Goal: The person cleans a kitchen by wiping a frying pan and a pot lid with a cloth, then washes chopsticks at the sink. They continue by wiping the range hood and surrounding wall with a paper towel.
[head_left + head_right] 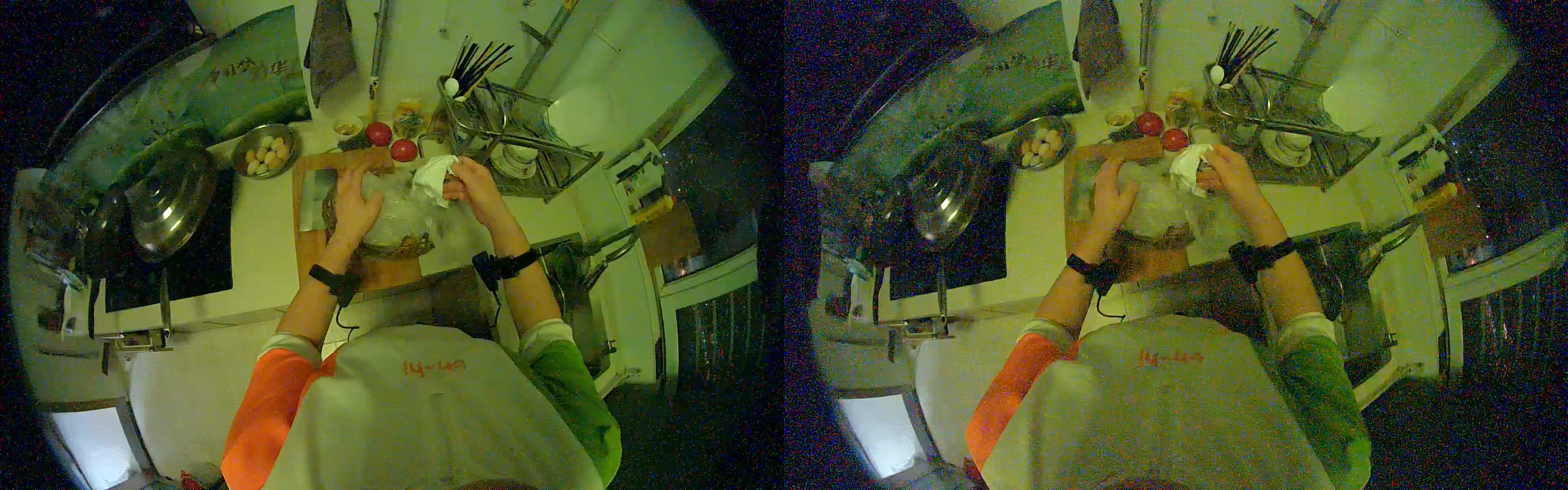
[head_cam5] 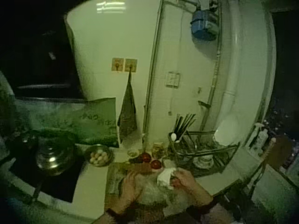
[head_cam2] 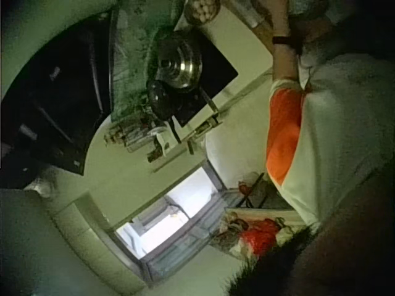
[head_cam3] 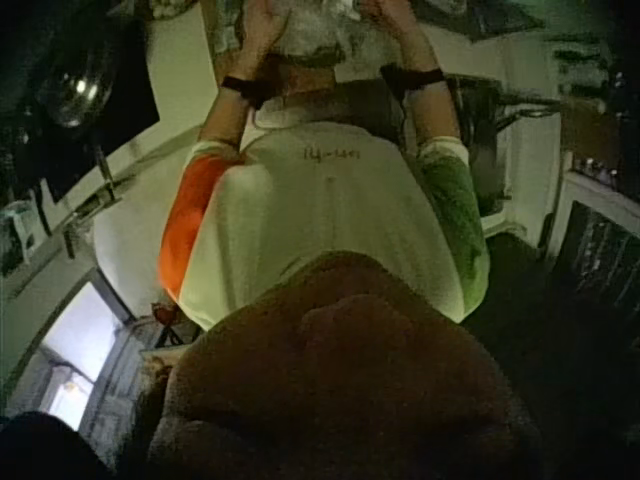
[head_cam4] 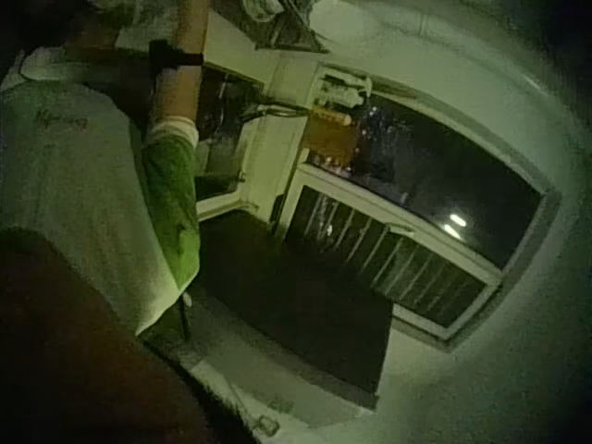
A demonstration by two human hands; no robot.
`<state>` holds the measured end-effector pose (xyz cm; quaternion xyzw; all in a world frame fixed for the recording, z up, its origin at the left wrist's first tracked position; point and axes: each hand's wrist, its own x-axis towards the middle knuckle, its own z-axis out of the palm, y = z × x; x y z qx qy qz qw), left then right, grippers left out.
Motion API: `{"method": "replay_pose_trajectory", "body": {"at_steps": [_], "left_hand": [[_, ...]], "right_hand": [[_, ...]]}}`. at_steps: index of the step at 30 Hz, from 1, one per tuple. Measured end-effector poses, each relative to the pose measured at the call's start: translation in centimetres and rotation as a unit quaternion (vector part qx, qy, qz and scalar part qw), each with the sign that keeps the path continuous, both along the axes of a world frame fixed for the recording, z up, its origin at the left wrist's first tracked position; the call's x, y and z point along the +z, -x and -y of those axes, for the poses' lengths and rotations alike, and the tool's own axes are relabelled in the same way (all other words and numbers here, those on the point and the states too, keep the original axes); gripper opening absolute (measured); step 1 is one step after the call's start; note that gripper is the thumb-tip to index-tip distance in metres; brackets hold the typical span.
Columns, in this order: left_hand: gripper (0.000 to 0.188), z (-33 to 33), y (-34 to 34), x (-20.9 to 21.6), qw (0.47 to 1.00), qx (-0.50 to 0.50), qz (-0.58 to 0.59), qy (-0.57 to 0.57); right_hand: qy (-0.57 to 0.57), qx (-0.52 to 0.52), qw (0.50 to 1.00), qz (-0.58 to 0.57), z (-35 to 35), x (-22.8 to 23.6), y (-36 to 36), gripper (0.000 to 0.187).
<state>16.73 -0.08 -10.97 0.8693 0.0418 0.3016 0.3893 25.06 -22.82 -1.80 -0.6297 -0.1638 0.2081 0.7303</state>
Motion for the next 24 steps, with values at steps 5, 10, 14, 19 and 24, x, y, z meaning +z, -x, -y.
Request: {"method": "replay_pose_trajectory", "body": {"at_steps": [5, 10, 14, 19, 24], "left_hand": [[0.053, 3.2, 0.0, 5.3, 0.966, -0.232, 0.040, 0.111], [0.046, 3.8, 1.2, 5.6, 0.754, -0.298, -0.038, 0.584], [0.045, 3.6, 2.8, 6.0, 0.551, -0.336, -0.014, 0.764], [0.047, 2.1, 4.7, 6.3, 0.500, -0.374, 0.095, 0.775], [0.048, -0.5, 8.6, 5.4, 0.511, -0.373, 0.168, 0.756]], "right_hand": [[-0.035, 0.060, 0.996, -0.051, -1.2, 1.2, 1.3, 0.027], [-0.020, 0.022, 1.000, 0.010, -1.4, 2.1, 2.4, 0.025], [-0.133, 0.004, 0.991, 0.015, -0.9, 3.5, 3.0, 0.022], [-0.287, -0.019, 0.952, -0.104, 1.5, 4.7, 2.2, 0.023], [-0.374, 0.056, 0.912, -0.160, 3.7, 3.6, 1.2, 0.036]]}}
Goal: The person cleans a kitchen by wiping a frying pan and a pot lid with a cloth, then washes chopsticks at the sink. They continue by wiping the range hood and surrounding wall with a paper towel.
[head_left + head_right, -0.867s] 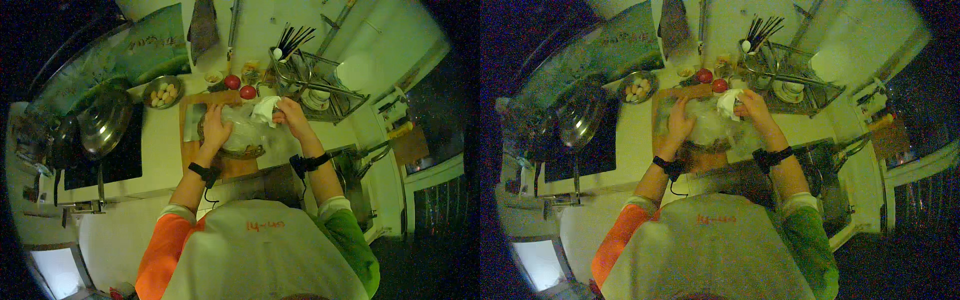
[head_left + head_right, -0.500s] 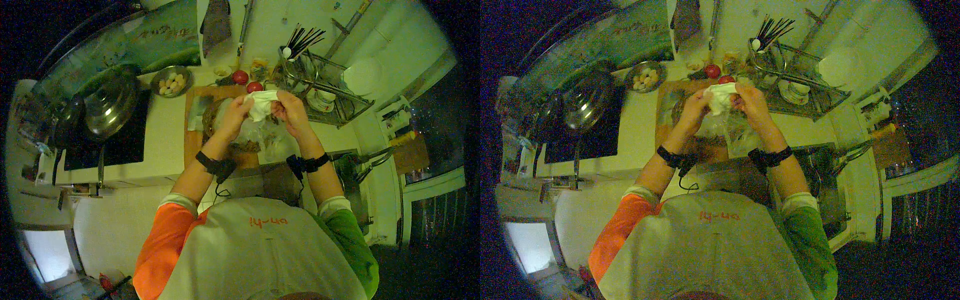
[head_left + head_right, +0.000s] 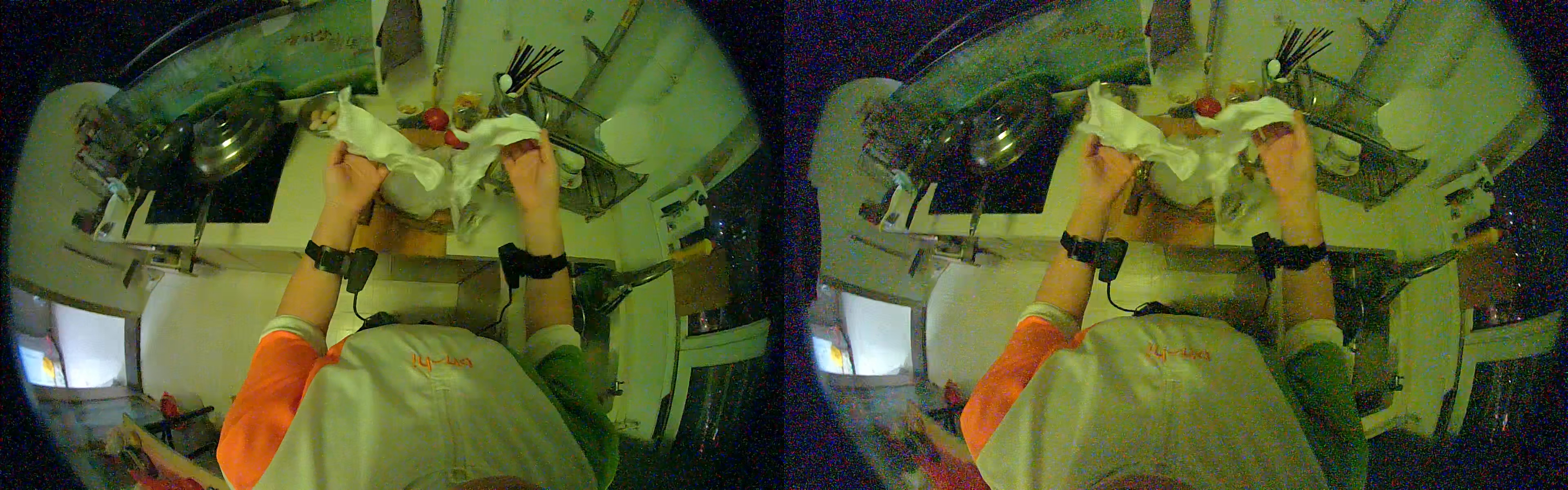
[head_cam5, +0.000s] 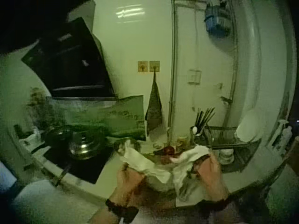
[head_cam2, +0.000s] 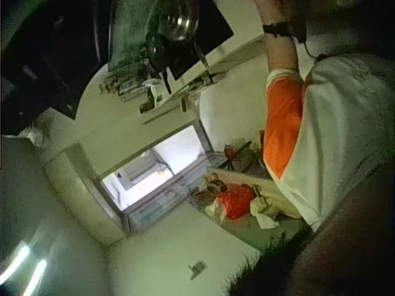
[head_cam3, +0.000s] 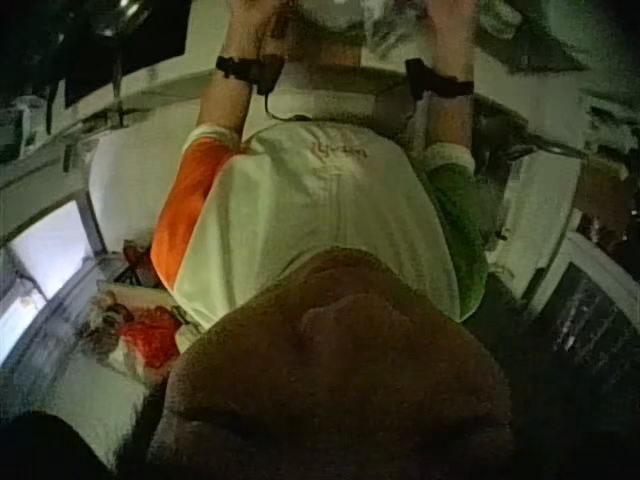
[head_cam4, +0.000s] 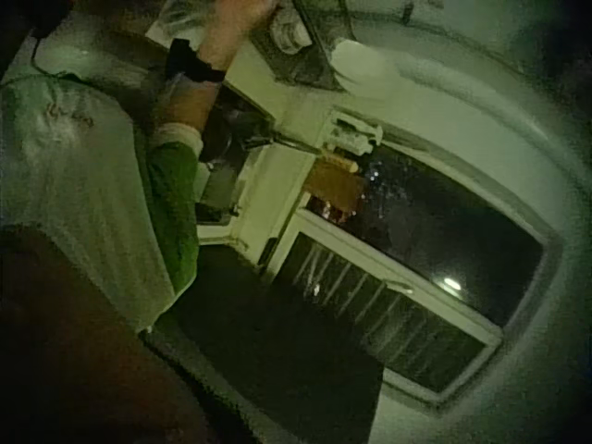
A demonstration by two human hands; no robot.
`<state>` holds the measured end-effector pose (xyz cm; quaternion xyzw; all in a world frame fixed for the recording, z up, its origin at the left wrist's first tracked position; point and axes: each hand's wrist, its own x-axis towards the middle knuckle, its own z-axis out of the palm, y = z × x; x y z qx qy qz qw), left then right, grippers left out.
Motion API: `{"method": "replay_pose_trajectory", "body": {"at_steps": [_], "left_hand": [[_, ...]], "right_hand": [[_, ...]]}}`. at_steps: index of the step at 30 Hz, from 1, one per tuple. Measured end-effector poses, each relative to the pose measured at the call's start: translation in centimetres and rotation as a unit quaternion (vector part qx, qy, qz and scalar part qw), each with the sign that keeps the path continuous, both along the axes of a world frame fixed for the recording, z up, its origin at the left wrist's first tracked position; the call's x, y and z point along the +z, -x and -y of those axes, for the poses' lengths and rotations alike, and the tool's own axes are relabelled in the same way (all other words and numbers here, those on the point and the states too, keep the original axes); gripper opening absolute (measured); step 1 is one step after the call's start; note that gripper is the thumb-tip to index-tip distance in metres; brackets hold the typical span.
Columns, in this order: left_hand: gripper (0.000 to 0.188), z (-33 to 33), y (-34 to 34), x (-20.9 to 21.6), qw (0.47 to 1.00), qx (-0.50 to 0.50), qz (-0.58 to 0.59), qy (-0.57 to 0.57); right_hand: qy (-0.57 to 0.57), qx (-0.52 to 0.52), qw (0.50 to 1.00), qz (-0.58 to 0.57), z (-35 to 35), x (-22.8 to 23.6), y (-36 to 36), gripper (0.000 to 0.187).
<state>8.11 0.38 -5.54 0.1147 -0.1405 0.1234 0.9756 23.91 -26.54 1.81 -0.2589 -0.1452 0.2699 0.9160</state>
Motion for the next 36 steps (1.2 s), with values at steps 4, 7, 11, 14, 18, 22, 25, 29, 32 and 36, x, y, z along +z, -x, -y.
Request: {"method": "replay_pose_trajectory", "body": {"at_steps": [4, 7, 11, 14, 18, 22, 25, 29, 32, 36], "left_hand": [[0.046, -1.9, 4.2, 0.0, 0.973, 0.143, -0.179, 0.007], [0.045, -2.7, 8.0, -0.7, 0.973, 0.162, -0.162, -0.002], [0.045, -2.6, 11.2, -2.2, 0.968, 0.177, -0.180, 0.005], [0.046, -2.7, 12.0, -2.7, 0.970, 0.161, -0.180, -0.012], [0.048, -3.8, 13.7, -2.0, 0.983, 0.103, -0.146, 0.037], [0.047, -5.4, 16.3, -0.3, 0.991, 0.115, -0.072, 0.003], [0.048, -6.5, 18.6, 0.4, 0.996, 0.080, -0.040, 0.029], [0.049, -9.8, 22.4, 1.2, 0.995, 0.060, -0.067, -0.051], [0.051, -14.2, 27.4, 1.1, 0.996, 0.053, -0.060, -0.032], [0.068, -19.4, 35.8, 0.6, 0.982, 0.114, -0.107, -0.106]], "right_hand": [[0.037, -0.054, 0.994, 0.084, 0.1, -0.9, -1.9, 0.038], [0.076, -0.096, 0.992, 0.043, -0.1, -1.8, -4.7, 0.036], [0.106, -0.098, 0.988, 0.058, -1.0, -6.6, -8.6, 0.031], [0.306, -0.220, 0.913, 0.155, -4.1, -13.0, -9.5, 0.035], [0.581, -0.053, 0.687, 0.434, -7.7, -15.2, -7.7, 0.037], [0.594, -0.167, 0.564, 0.549, -9.7, -5.9, -3.4, 0.042], [0.442, -0.059, 0.696, 0.563, -15.2, -1.8, 5.9, 0.035], [0.308, 0.002, 0.639, 0.705, -23.6, -1.8, 20.6, 0.034], [0.271, 0.166, 0.788, 0.527, -29.7, -1.3, 27.1, 0.032], [0.246, 0.246, 0.879, 0.326, -36.9, -1.8, 33.7, 0.028]]}}
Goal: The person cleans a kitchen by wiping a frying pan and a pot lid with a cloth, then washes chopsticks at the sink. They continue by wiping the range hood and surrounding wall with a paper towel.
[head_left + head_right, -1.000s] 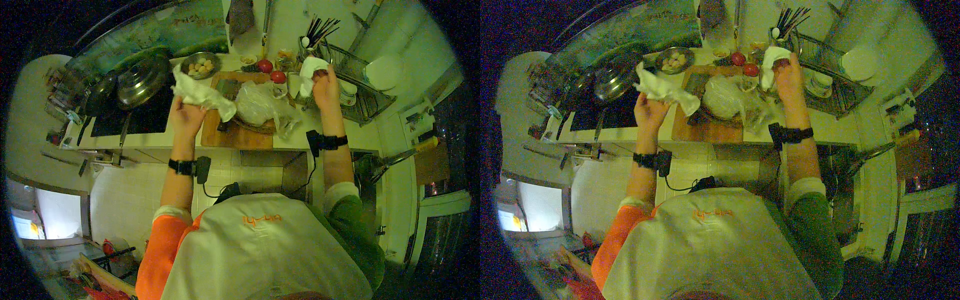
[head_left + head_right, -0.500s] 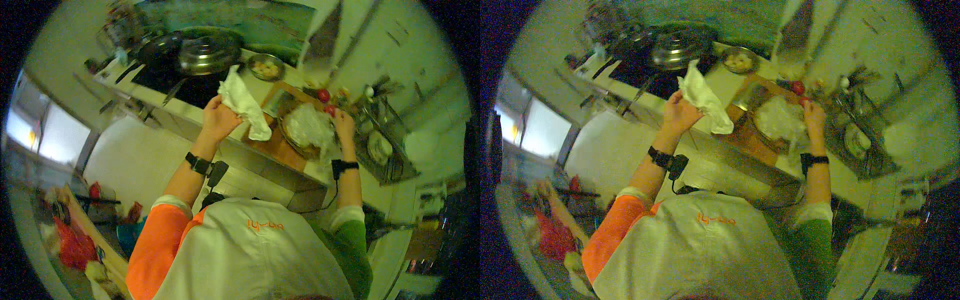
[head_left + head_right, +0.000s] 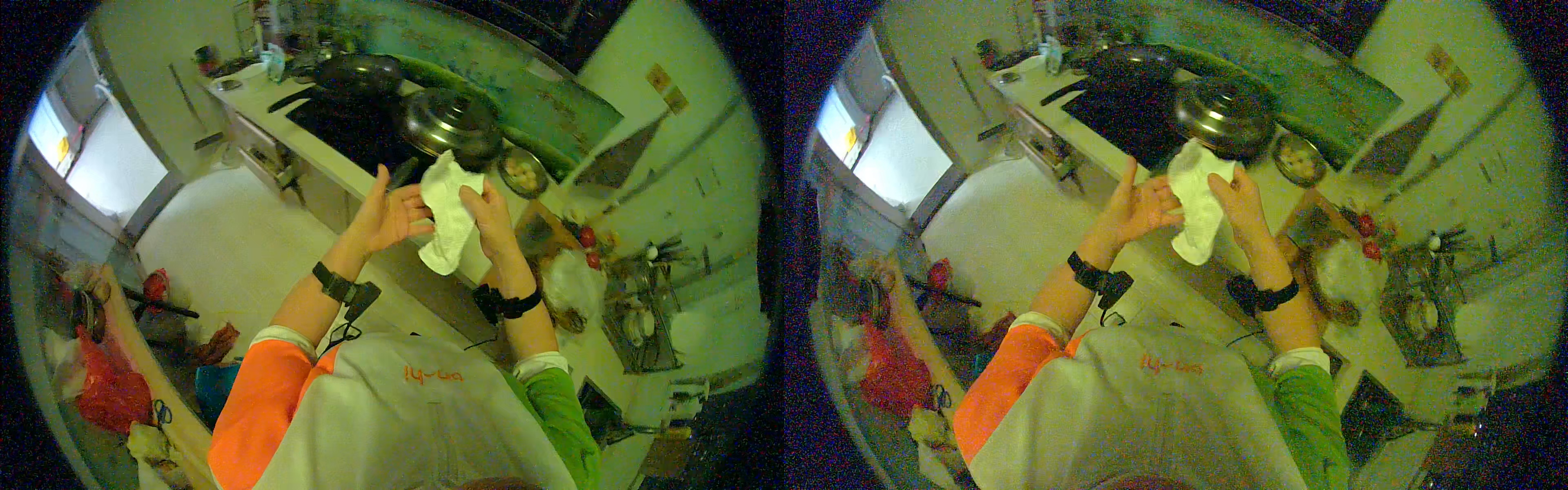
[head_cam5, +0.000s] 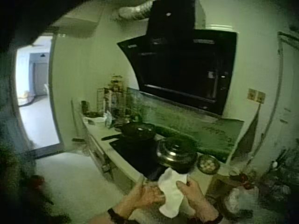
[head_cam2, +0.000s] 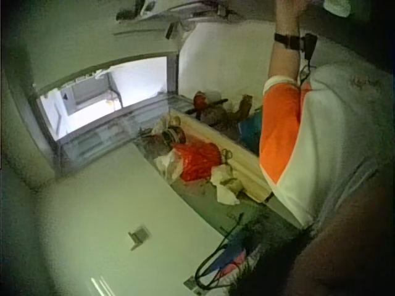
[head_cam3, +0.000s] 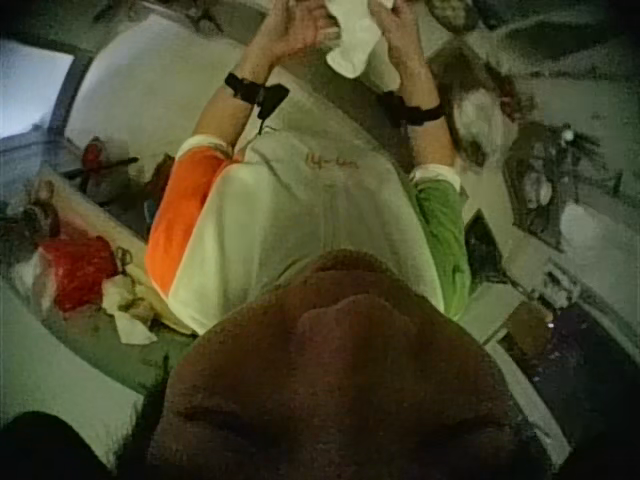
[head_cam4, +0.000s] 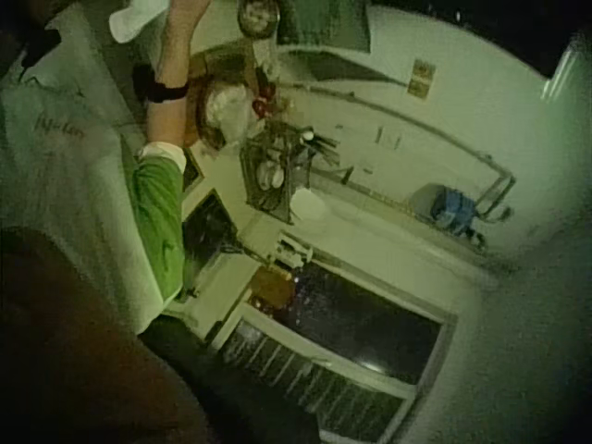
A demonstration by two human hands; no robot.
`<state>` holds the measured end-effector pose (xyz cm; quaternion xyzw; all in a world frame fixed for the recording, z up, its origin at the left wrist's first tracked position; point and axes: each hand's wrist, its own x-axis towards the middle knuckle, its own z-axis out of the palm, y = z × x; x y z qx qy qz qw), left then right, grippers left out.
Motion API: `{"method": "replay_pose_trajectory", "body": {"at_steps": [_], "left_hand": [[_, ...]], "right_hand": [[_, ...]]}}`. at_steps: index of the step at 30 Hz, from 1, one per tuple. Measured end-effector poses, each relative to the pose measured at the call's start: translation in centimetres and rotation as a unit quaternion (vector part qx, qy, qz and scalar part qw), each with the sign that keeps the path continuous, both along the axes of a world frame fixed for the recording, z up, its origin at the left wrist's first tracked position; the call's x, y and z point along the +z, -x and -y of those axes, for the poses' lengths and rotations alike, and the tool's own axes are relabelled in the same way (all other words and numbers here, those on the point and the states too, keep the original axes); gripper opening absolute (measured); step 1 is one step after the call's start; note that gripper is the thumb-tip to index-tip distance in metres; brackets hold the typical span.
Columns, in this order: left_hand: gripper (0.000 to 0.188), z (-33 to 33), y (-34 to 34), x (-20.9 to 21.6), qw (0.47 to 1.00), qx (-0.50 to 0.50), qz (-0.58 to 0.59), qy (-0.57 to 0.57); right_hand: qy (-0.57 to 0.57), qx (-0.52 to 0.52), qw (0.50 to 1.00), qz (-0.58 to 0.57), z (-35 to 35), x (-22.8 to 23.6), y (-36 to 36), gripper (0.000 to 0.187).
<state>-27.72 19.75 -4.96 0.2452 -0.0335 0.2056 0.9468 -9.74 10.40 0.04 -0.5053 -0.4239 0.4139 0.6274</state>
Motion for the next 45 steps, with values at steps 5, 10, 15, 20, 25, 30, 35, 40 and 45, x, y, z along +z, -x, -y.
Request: {"method": "replay_pose_trajectory", "body": {"at_steps": [5, 10, 15, 20, 25, 30, 35, 40, 45], "left_hand": [[0.043, -2.9, 6.9, -2.1, 0.890, 0.229, -0.335, -0.208], [0.027, -10.4, 12.9, -4.6, 0.899, 0.403, -0.130, 0.110], [0.034, -16.6, 20.8, -4.5, 0.843, 0.486, -0.212, 0.090], [0.031, -19.8, 23.0, -2.8, 0.842, 0.482, -0.241, 0.030], [0.029, -24.3, 22.6, -2.9, 0.815, 0.467, -0.329, -0.099], [0.034, -29.4, 27.6, -4.2, 0.791, 0.523, -0.313, -0.048], [0.030, -33.8, 30.1, -6.8, 0.821, 0.471, -0.323, 0.018], [0.031, -41.6, 31.4, -7.1, 0.855, 0.433, -0.280, 0.061], [0.031, -49.5, 30.2, -2.5, 0.895, 0.367, -0.249, -0.045]], "right_hand": [[0.116, 0.077, 0.990, 0.002, -7.1, -2.7, 8.5, 0.033], [0.094, 0.148, 0.983, -0.056, -13.6, -1.5, 13.8, 0.016], [0.083, 0.173, 0.975, -0.111, -17.2, -2.2, 17.3, 0.019], [0.120, 0.169, 0.974, -0.091, -23.3, -6.0, 20.8, 0.011], [0.114, 0.206, 0.958, -0.161, -30.8, -9.3, 23.8, 0.019], [0.149, 0.151, 0.959, -0.189, -39.8, -11.6, 24.7, 0.024], [0.206, 0.079, 0.936, -0.273, -47.0, -13.7, 25.3, 0.031], [0.157, 0.103, 0.962, -0.199, -51.3, -16.7, 26.5, 0.030], [0.201, 0.144, 0.959, -0.136, -53.1, -15.0, 27.1, 0.029]]}}
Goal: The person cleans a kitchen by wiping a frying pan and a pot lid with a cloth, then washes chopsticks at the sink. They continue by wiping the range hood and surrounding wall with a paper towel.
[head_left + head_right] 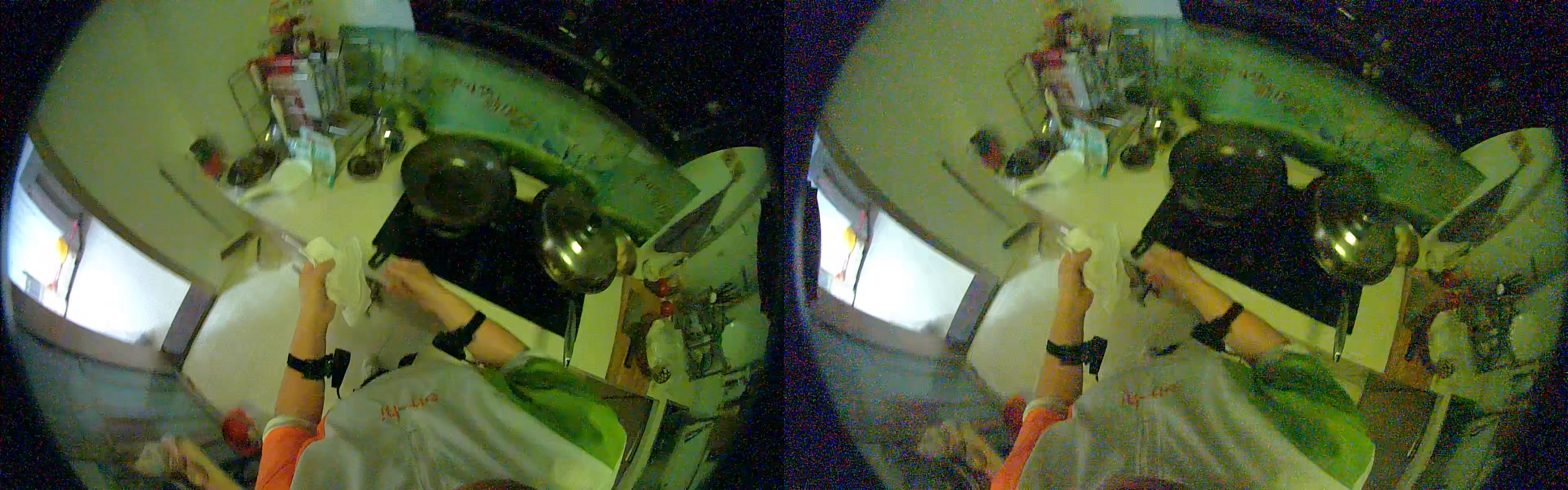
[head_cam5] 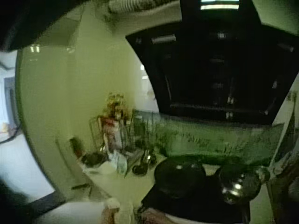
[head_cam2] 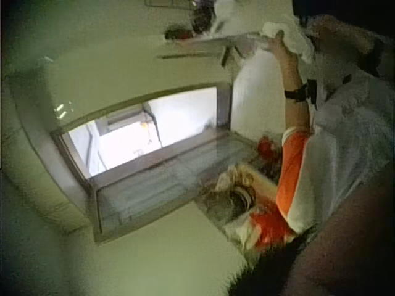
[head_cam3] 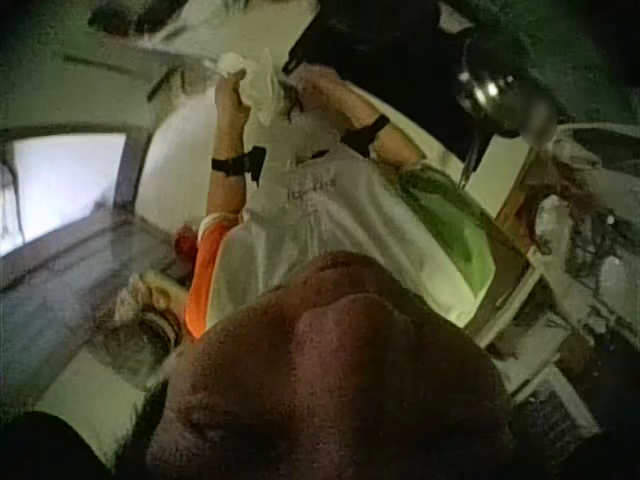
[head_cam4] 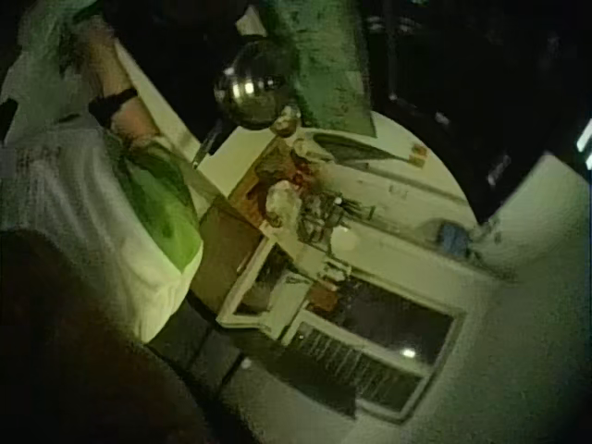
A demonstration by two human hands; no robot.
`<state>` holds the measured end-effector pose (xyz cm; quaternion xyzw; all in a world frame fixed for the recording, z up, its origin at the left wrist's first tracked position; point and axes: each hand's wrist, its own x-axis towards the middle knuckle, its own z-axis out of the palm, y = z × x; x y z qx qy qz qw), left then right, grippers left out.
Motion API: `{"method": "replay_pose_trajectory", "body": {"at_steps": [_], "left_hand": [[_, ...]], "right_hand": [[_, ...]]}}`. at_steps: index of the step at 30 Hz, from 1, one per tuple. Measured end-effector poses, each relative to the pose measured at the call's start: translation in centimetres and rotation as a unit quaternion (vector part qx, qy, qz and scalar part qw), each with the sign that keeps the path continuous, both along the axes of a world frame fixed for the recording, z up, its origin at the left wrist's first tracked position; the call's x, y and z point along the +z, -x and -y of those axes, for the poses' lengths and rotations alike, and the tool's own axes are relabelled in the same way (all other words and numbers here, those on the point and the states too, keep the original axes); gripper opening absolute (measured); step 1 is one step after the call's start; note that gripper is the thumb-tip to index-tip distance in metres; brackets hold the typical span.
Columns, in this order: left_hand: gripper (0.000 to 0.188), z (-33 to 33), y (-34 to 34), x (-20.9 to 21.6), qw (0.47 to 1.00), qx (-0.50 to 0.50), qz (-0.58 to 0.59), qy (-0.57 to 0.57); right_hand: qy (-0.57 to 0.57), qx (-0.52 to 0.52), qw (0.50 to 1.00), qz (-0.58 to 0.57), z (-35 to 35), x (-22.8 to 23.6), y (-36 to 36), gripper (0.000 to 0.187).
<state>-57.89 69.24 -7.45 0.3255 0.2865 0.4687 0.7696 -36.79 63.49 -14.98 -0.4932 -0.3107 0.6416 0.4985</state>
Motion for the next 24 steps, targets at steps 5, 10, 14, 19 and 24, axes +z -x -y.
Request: {"method": "replay_pose_trajectory", "body": {"at_steps": [5, 10, 14, 19, 24], "left_hand": [[0.036, -3.9, -4.3, 6.1, 0.981, -0.193, 0.020, 0.012], [0.028, -4.1, -10.0, 12.9, 0.922, -0.287, -0.031, -0.258], [0.029, -5.4, -11.3, 19.1, 0.882, -0.352, -0.010, -0.314], [0.039, -8.0, -12.4, 24.9, 0.849, -0.357, 0.023, -0.390], [0.038, -13.3, -10.7, 29.6, 0.837, -0.232, -0.073, -0.490]], "right_hand": [[-0.253, -0.065, 0.964, 0.054, 1.7, 9.9, -0.7, 0.062], [-0.193, -0.061, 0.968, 0.146, 4.5, 20.8, -2.1, 0.058], [-0.219, -0.149, 0.958, 0.112, 8.1, 29.2, -3.3, 0.056], [-0.386, -0.244, 0.871, 0.182, 12.5, 41.6, -7.4, 0.046], [-0.372, -0.491, 0.500, 0.609, 15.2, 56.9, -15.3, 0.039]]}}
